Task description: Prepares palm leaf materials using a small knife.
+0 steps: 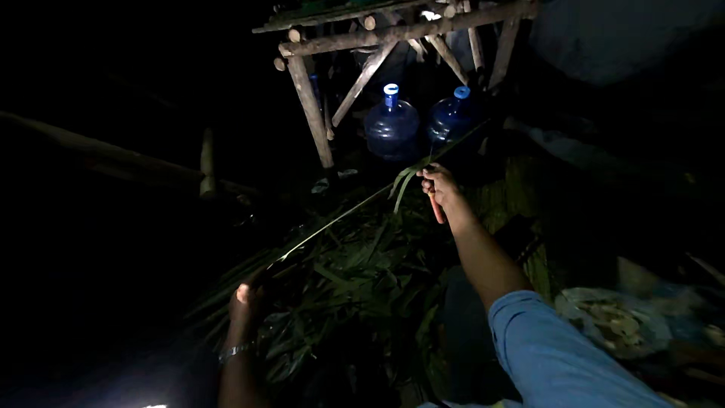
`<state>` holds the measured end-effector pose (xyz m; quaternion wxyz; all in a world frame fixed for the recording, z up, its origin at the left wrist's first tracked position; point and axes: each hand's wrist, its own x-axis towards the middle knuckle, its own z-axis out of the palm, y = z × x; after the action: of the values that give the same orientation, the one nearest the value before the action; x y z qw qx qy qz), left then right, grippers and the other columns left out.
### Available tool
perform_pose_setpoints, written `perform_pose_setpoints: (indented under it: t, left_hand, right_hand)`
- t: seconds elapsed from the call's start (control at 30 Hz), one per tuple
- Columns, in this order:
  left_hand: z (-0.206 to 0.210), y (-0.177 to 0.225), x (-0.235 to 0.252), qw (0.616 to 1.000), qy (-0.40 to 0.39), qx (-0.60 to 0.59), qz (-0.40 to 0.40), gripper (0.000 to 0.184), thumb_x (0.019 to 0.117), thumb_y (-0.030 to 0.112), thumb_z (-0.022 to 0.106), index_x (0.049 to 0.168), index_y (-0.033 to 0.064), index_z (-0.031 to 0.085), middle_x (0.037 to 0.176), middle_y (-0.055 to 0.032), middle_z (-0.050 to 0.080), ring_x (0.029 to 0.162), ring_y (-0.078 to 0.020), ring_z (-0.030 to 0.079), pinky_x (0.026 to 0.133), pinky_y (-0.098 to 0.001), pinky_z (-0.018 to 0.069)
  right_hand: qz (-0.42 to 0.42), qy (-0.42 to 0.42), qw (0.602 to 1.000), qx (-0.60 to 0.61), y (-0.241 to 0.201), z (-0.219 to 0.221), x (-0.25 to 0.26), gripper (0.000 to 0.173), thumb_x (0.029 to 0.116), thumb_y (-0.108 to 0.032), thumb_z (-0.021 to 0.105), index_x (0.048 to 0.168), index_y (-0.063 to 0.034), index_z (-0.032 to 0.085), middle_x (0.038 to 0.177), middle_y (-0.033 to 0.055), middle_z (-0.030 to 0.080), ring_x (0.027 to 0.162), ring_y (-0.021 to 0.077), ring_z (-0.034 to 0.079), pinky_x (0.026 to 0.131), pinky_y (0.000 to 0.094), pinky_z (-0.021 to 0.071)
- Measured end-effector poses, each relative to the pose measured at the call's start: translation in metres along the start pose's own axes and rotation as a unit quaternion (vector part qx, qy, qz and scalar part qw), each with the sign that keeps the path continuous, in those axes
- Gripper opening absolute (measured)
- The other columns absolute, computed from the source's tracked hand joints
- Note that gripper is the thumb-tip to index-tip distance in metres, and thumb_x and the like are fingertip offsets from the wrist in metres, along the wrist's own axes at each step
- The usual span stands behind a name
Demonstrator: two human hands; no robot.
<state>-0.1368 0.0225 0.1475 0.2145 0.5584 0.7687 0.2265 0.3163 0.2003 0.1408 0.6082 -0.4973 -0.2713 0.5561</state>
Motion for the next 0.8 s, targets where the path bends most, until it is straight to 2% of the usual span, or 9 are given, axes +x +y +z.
perform_pose_setpoints:
  t: [0.17,0.3,0.47,0.53,0.6,0.63,0.7,0.77,0.8]
  left_hand:
    - [0.002,-0.032,0.002,0.997,0.077,0.012,-0.027,0.036,0.1033,0.006,0.05,0.136,0.0081,0.064,0.13,-0.022,0.066,0.122,-0.044,0.061,0.102,-0.0672,0.0428]
    - [-0.001,-0.037,0.006,0.983,0.142,0.077,-0.084,0.037,0.1047,0.01,0.048,0.139,0.0071,0.062,0.134,-0.0281,0.062,0.127,-0.0522,0.055,0.103,-0.0741,0.0362]
    - [-0.002,-0.031,0.002,0.963,0.257,0.056,-0.065,0.036,0.104,0.013,0.05,0.136,0.0042,0.063,0.134,-0.0291,0.061,0.126,-0.0496,0.057,0.105,-0.066,0.0402]
    - [0.002,-0.03,0.002,0.96,0.278,0.019,-0.008,0.036,0.1032,0.01,0.05,0.135,-0.0014,0.063,0.135,-0.0291,0.061,0.129,-0.0454,0.056,0.111,-0.0584,0.0388]
    - [0.004,-0.008,0.003,0.968,0.247,0.036,0.013,0.036,0.1038,0.008,0.047,0.135,-0.0018,0.062,0.134,-0.0283,0.062,0.128,-0.0443,0.057,0.112,-0.0581,0.039]
    - [0.006,0.008,0.001,0.975,0.217,0.05,0.012,0.037,0.1044,0.009,0.045,0.137,-0.0001,0.061,0.133,-0.0276,0.063,0.126,-0.0447,0.059,0.109,-0.0601,0.0413]
    - [0.012,0.035,-0.003,0.988,0.148,0.051,0.009,0.038,0.1061,0.012,0.045,0.141,0.0032,0.058,0.125,-0.0265,0.067,0.116,-0.0444,0.064,0.099,-0.0627,0.0469]
    - [0.025,0.044,-0.005,0.994,0.099,0.0,0.035,0.038,0.1071,0.014,0.045,0.14,0.0002,0.057,0.116,-0.0255,0.069,0.104,-0.0374,0.069,0.094,-0.0557,0.052]
    - [0.034,0.045,-0.006,0.994,0.085,-0.037,0.054,0.037,0.1071,0.014,0.046,0.138,-0.0014,0.058,0.11,-0.0226,0.07,0.096,-0.0296,0.069,0.089,-0.0483,0.0548]
  right_hand:
    - [-0.011,0.053,0.999,-0.005,-0.006,-0.028,0.004,0.03,0.1041,-0.002,0.05,0.133,-0.0103,0.052,0.088,0.0032,0.063,0.05,0.0051,0.045,0.044,0.0197,0.038]
    - [-0.008,0.109,0.994,0.021,-0.007,-0.054,0.008,0.027,0.1051,-0.005,0.05,0.131,-0.0122,0.052,0.089,0.0019,0.065,0.05,0.0041,0.045,0.044,0.0191,0.0382]
    - [-0.025,0.207,0.974,0.084,-0.006,-0.097,0.016,0.033,0.1037,-0.006,0.054,0.135,-0.0132,0.049,0.092,0.0014,0.06,0.05,0.004,0.043,0.044,0.0187,0.0389]
    - [-0.007,0.188,0.982,-0.001,-0.003,-0.1,0.01,0.037,0.1035,-0.004,0.052,0.139,-0.0126,0.049,0.093,0.0023,0.061,0.052,0.0048,0.042,0.045,0.0198,0.0363]
    - [0.02,0.07,0.98,-0.185,0.007,-0.089,0.002,0.037,0.0997,-0.003,0.056,0.137,-0.0084,0.053,0.091,0.0047,0.065,0.052,0.0045,0.043,0.047,0.0208,0.0375]
    - [0.039,-0.012,0.953,-0.301,0.012,-0.078,-0.001,0.038,0.098,-0.003,0.058,0.136,-0.0079,0.057,0.092,0.0064,0.066,0.053,0.0059,0.043,0.048,0.0228,0.0379]
    - [0.08,-0.166,0.827,-0.53,0.019,-0.045,-0.01,0.045,0.0953,-0.002,0.065,0.139,-0.0106,0.059,0.093,0.0126,0.065,0.061,0.0171,0.048,0.057,0.0355,0.0427]
    - [0.103,-0.254,0.685,-0.675,0.025,-0.013,-0.023,0.052,0.0968,-0.009,0.067,0.146,-0.008,0.05,0.102,0.017,0.067,0.078,0.0261,0.058,0.073,0.0446,0.0475]
    - [0.091,-0.268,0.646,-0.708,0.025,-0.002,-0.028,0.052,0.0976,-0.012,0.067,0.147,-0.0049,0.05,0.107,0.0192,0.069,0.089,0.0312,0.064,0.083,0.0508,0.0507]
